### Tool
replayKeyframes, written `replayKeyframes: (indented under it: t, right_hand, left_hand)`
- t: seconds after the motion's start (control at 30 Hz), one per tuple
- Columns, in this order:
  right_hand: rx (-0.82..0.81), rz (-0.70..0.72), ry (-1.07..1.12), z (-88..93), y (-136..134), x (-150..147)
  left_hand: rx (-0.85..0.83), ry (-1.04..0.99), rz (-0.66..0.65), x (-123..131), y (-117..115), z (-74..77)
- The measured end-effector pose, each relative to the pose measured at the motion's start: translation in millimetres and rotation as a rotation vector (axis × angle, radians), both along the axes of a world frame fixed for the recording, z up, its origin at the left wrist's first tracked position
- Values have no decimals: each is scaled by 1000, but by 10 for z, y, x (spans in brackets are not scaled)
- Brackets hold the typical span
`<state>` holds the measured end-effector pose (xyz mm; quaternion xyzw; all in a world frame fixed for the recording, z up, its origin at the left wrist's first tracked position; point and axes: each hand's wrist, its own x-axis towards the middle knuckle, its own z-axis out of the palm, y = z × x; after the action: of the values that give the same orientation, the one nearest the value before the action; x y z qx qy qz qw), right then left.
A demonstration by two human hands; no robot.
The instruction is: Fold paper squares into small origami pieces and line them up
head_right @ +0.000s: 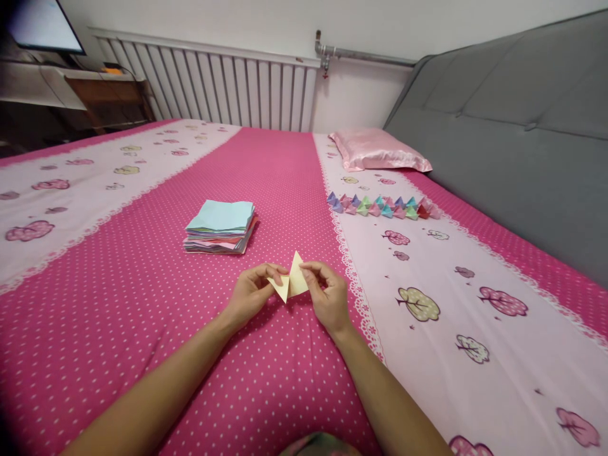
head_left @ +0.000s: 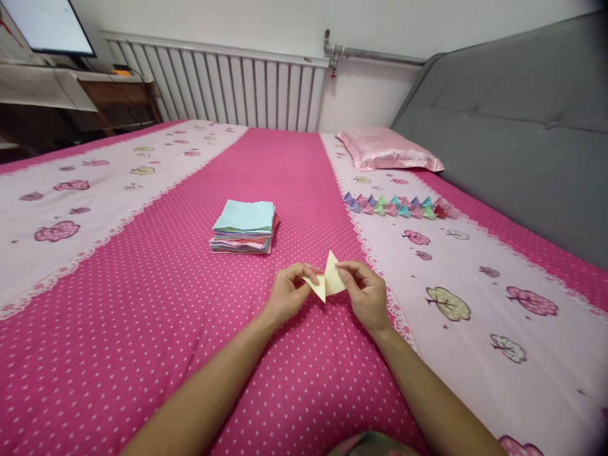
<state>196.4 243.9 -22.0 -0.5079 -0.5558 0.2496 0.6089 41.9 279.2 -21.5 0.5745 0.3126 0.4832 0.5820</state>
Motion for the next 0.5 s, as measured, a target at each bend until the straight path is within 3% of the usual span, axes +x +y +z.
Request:
replayKeyframes:
  t: [0.33,0.5]
  right_hand:
    - [-143,161,18,-2,13,19]
    - [-221,172,32,-29,24,5]
  left_hand:
    - [43,114,-20,1,19,-89]
    - [120,177,-6,-25,16,-47]
